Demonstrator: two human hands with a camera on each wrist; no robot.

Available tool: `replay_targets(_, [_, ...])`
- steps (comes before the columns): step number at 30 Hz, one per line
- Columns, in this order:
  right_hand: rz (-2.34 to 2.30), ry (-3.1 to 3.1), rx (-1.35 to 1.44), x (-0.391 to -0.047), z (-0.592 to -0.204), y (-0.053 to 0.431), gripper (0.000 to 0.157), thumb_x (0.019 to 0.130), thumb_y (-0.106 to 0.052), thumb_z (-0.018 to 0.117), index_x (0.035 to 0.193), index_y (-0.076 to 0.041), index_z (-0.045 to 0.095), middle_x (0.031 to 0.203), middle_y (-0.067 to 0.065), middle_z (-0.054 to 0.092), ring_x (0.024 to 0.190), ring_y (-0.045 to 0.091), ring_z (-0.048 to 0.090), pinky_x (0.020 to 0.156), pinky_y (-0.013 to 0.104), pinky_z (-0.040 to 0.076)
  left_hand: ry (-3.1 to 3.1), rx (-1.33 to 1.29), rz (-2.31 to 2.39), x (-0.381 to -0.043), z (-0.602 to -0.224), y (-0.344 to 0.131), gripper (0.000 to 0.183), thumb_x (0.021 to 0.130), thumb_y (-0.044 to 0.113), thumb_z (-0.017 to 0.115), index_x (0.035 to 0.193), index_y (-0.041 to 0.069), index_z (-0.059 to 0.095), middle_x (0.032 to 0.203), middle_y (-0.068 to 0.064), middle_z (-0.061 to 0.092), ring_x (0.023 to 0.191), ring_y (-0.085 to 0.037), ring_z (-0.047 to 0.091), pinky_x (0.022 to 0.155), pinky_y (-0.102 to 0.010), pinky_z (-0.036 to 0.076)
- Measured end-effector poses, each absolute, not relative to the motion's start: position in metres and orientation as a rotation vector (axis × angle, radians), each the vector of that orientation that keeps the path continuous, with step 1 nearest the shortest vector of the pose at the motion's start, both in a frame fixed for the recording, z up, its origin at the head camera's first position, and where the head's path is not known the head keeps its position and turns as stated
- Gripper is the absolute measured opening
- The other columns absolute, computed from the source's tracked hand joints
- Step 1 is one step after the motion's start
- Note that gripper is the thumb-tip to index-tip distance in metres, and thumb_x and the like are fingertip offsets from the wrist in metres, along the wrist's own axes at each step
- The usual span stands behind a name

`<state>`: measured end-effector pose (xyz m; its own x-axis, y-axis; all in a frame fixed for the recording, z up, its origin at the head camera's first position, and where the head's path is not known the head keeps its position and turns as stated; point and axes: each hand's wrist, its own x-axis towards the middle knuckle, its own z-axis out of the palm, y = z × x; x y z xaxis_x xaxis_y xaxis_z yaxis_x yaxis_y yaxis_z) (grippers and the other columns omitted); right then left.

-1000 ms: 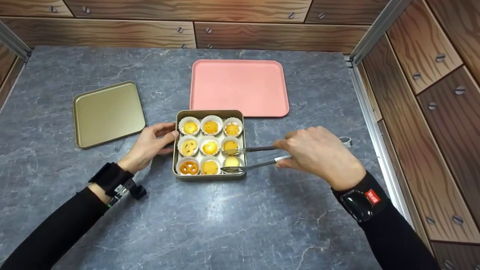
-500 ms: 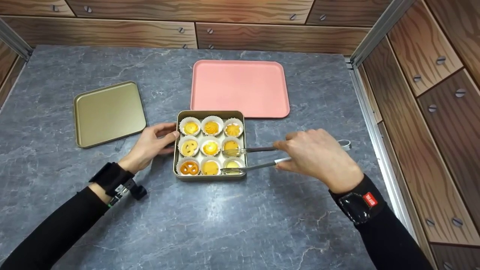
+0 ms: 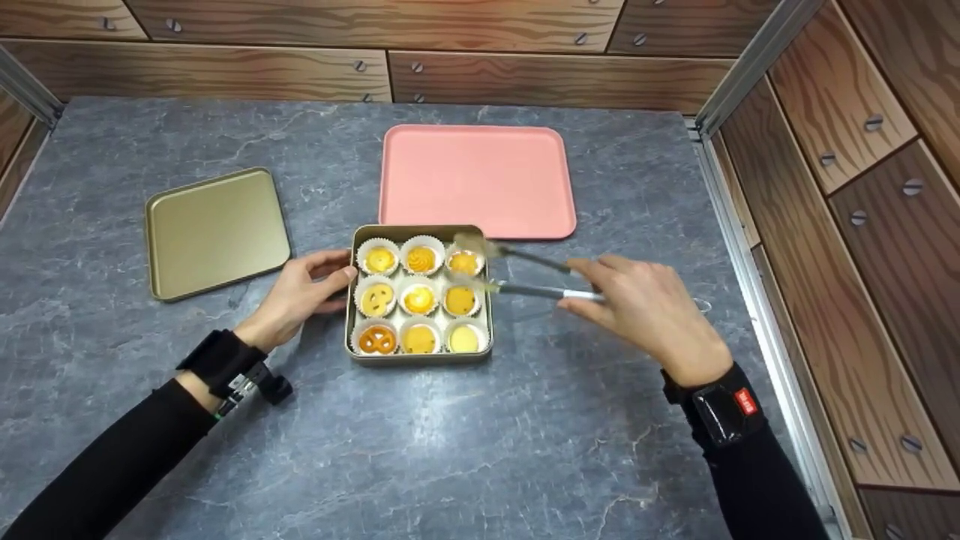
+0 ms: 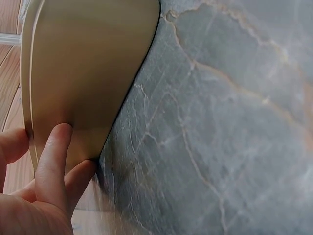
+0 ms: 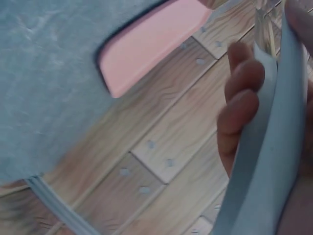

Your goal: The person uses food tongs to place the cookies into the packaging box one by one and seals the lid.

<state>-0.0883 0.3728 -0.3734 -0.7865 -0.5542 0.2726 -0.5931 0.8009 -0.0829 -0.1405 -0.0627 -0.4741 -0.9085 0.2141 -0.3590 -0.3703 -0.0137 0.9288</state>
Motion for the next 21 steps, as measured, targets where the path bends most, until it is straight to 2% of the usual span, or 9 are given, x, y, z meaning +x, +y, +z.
replay_targets(3, [0.318,-2.745,0.736,-0.09,-0.388,0.381,0.053,0.082,-0.027,0.089,0.128,-0.007,0.072,0.084,0.005,0.07,0.062,0.018,0.059,0.05,0.042,0.052,1.871,-0.153,1.979,-0.141,-0.475,-0.062,0.055,0.1,0.01,0.069,0.15,0.002,0.049,0.146,-0.019,0.055,0.121,-0.032,0.064,0.089,-0.033,0.065])
replay_targets(7, [0.412,-2.75,0.525,-0.096,-0.407,0.39,0.049,0.086,-0.023,0.086,0.127,-0.003,0.07,0.091,0.017,0.073,0.067,0.032,0.065,0.053,0.052,0.054,1.878,-0.14,1.983,-0.141,-0.477,-0.062,0.054,0.1,0.01,0.069,0.149,0.001,0.049,0.145,-0.02,0.056,0.12,-0.032,0.064,0.088,-0.034,0.065])
replay_targets(10, [0.445,-2.755,0.396,-0.1,-0.42,0.395,0.047,0.089,-0.026,0.084,0.126,-0.002,0.07,0.094,0.021,0.073,0.071,0.038,0.066,0.055,0.058,0.054,1.882,-0.127,1.986,-0.141,-0.477,-0.062,0.054,0.1,0.011,0.069,0.149,0.0,0.049,0.143,-0.02,0.056,0.12,-0.033,0.064,0.088,-0.035,0.065])
replay_targets(16, [0.522,-2.756,0.194,-0.107,-0.439,0.403,0.045,0.095,-0.03,0.078,0.127,0.0,0.068,0.093,0.024,0.071,0.073,0.044,0.065,0.056,0.061,0.051,1.886,-0.124,1.979,-0.141,-0.476,-0.062,0.054,0.1,0.011,0.069,0.149,0.001,0.049,0.144,-0.02,0.056,0.12,-0.033,0.064,0.089,-0.035,0.065])
replay_targets(21, [0.562,-2.785,0.011,-0.113,-0.448,0.409,0.051,0.1,-0.036,0.071,0.13,0.005,0.064,0.101,0.033,0.069,0.083,0.055,0.065,0.065,0.069,0.05,1.879,-0.137,1.976,-0.141,-0.475,-0.063,0.055,0.1,0.011,0.069,0.15,0.002,0.048,0.145,-0.02,0.055,0.121,-0.032,0.064,0.089,-0.034,0.065])
